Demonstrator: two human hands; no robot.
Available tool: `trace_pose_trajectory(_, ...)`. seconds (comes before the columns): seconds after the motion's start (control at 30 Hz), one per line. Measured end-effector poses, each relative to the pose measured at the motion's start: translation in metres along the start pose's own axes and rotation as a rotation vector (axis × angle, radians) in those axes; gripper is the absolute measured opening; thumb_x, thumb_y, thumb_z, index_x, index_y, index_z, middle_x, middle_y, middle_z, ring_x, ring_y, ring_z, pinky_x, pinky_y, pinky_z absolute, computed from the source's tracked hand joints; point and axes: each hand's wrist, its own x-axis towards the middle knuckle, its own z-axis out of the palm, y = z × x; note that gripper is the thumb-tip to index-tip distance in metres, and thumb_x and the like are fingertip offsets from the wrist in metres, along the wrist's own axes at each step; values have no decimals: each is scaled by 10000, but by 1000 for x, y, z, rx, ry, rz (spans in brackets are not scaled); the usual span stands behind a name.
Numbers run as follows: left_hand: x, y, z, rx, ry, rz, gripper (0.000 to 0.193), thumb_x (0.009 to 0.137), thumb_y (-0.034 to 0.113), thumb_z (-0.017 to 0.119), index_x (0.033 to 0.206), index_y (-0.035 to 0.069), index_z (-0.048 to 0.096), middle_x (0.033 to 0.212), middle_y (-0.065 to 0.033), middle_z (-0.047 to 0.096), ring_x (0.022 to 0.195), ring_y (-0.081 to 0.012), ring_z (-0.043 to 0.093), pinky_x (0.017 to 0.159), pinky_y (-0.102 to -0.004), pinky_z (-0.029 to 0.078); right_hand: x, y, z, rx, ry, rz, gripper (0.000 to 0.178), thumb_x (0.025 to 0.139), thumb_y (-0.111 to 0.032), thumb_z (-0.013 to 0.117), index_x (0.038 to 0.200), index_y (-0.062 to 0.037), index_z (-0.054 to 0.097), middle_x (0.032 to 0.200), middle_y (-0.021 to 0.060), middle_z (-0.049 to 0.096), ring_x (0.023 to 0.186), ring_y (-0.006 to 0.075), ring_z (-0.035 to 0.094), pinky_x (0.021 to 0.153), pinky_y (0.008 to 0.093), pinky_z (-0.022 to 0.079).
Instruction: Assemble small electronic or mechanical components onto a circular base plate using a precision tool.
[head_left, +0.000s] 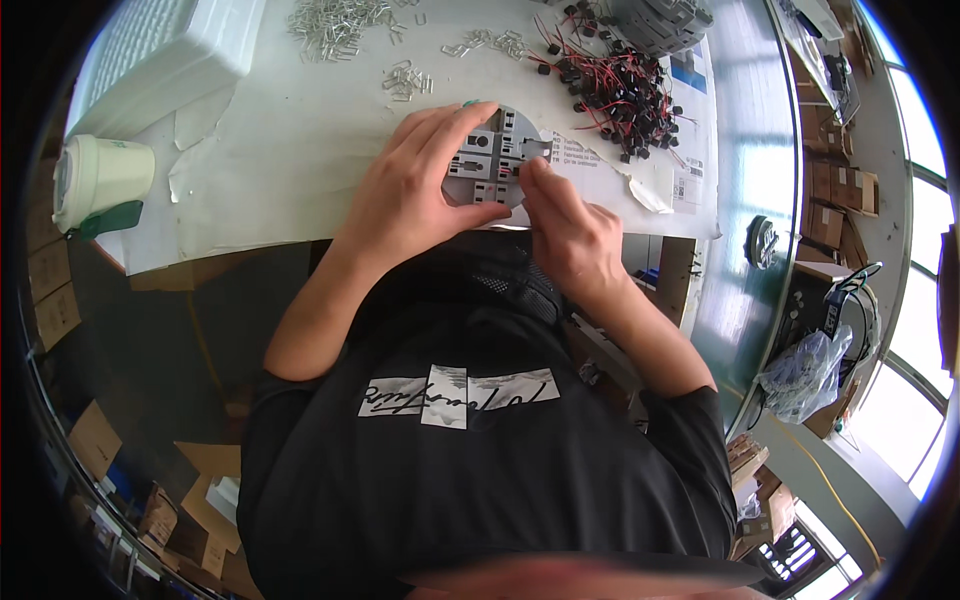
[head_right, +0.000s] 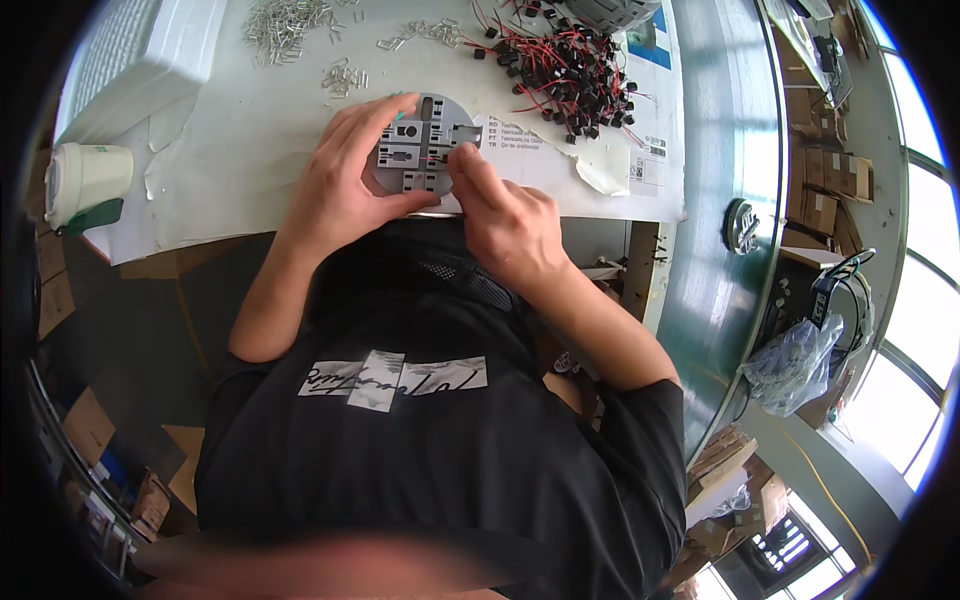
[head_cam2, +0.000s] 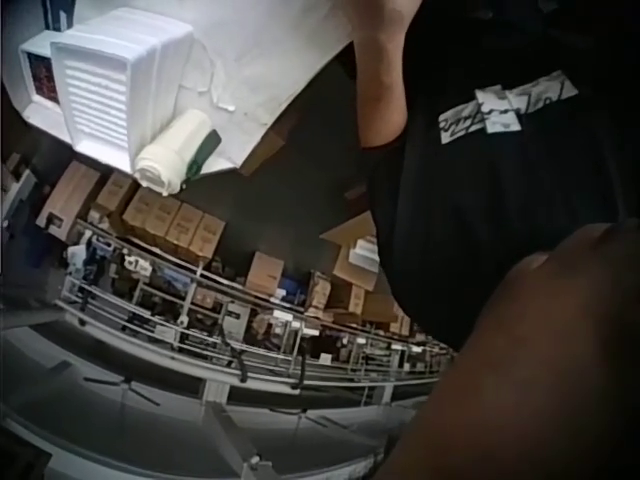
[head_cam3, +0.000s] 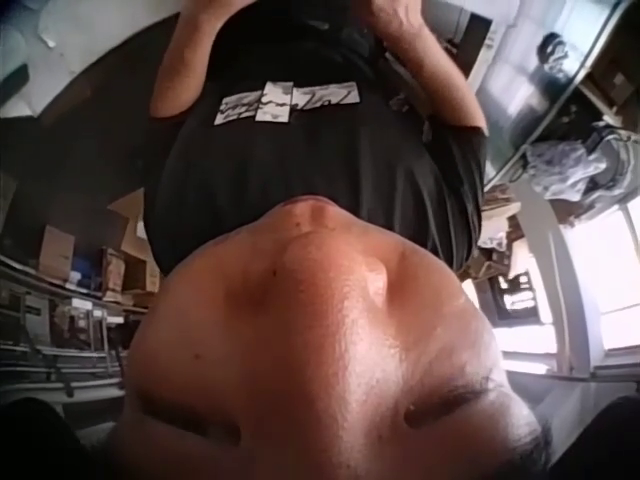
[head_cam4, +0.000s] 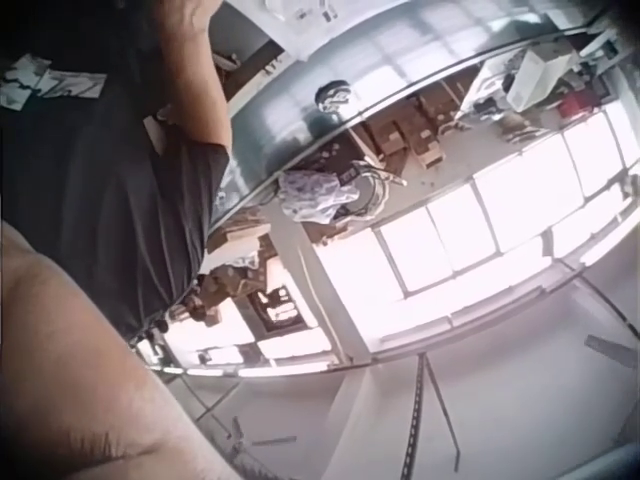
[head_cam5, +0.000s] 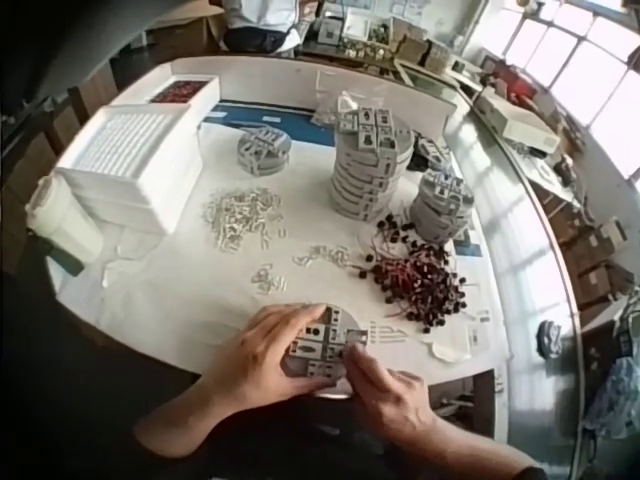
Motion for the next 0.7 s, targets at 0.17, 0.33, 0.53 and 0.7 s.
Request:
trace_pose_trajectory(0.17,-6,3,1,51,22,-1,897,676,312,968,1451,99,570,1336,-134,665,1253,-338,609,1059,-447,523,21,-3,-23,187,-95,105,316,867,19,745,1170,-63,782,1084,86,727,823,273,729,669,365,587)
trace_pose_trajectory(0.33,-6,5,1,109,44,38,850,700,391,944,1418,100,595,1284,-120,675,1237,-325,618,1048,-440,531,105,25,-20,371,-83,-170,186,886,-125,764,1068,-100,798,1019,42,718,817,276,726,683,390,590)
trace_pose_trajectory(0.53,-9,1,2,140,31,36,838,706,451,941,1397,91,632,1290,-127,684,1253,-341,627,1022,-459,545,184,33,33,188,-400,-425,103,910,-195,753,986,-131,781,1028,25,716,904,305,721,762,427,581)
trace_pose_trajectory(0.7,-11,2,3,156,40,23,812,718,456,929,1387,101,637,1277,-129,684,1251,-337,627,1022,-462,546,180,35,49,223,-396,-369,103,917,-207,749,959,-116,770,1034,38,714,904,311,721,788,439,579)
